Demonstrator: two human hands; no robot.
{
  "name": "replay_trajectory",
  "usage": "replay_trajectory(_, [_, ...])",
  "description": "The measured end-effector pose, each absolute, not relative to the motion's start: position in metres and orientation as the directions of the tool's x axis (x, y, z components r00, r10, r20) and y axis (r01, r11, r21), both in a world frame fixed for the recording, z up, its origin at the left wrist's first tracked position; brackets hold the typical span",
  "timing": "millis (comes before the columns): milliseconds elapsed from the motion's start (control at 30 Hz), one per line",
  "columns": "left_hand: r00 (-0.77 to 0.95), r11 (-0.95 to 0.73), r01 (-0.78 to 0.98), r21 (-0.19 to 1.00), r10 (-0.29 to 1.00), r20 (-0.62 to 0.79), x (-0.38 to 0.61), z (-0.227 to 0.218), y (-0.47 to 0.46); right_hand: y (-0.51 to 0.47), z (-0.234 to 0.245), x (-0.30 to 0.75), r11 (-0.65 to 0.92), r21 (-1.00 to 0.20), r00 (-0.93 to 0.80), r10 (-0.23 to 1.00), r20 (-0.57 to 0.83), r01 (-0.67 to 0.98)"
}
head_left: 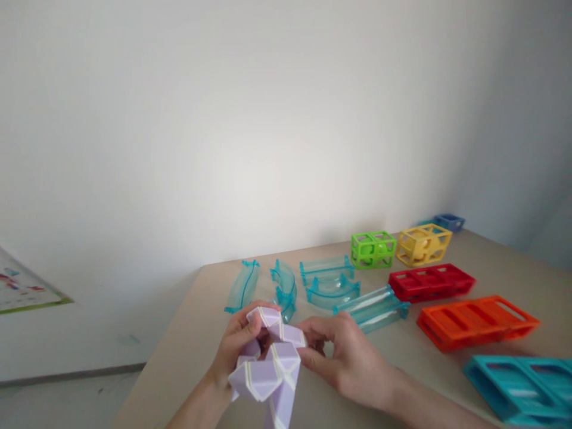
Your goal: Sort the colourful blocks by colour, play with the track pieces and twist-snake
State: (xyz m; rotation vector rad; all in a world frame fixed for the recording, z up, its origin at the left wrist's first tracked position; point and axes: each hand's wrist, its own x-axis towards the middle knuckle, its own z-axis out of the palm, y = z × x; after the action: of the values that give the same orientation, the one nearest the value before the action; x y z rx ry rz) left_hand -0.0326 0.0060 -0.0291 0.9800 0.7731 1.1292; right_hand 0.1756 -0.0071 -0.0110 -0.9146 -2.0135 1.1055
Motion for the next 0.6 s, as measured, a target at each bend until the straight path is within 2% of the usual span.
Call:
replay_trajectory(133, [0.215, 0.127, -0.363, 0.923, 0.975, -0.05, -0.026, -0.03, 0.005, -0.011, -0.014, 0.172, 0.468, -0.802, -0.488, 0.833, 0.26, 0.371])
replay_trajectory(267, [0.276, 0.085, -0.36, 0.929, 0.961, 0.019, -0.032, -0.03, 0.004, -0.012, -0.012, 0.174, 0.506, -0.809, -0.468, 0.816, 0.339, 0.298])
replay_trajectory(333, [0.33, 0.057, -0.335, 0.941, 0.942, 0.061, -0.039, -0.032, 0.003, -0.01, -0.01, 0.176, 0.433, -0.886, -0.481, 0.82, 0.312, 0.164])
replay_trajectory(400, [0.381, 0.028, -0.308, 0.951, 0.92, 0.096, -0.045, -0.033, 0.002, -0.008, -0.011, 0.177, 0.277, -0.961, -0.516, 0.822, 0.243, -0.012])
replay_trajectory(467, [0.421, -0.011, -0.27, 0.963, 0.898, 0.128, -0.048, -0.032, 0.001, -0.005, -0.014, 0.177, 0.121, -0.98, -0.56, 0.807, 0.189, -0.156])
replay_trajectory(533, [0.439, -0.093, -0.165, 0.982, 0.885, 0.158, -0.049, -0.025, 0.0, -0.004, -0.019, 0.175, 0.049, -0.976, -0.598, 0.783, 0.171, -0.214])
replay_trajectory(600, [0.462, -0.237, 0.045, 0.97, 0.866, 0.19, -0.048, -0.015, -0.001, -0.002, -0.023, 0.174, 0.039, -0.983, -0.628, 0.764, 0.147, -0.182])
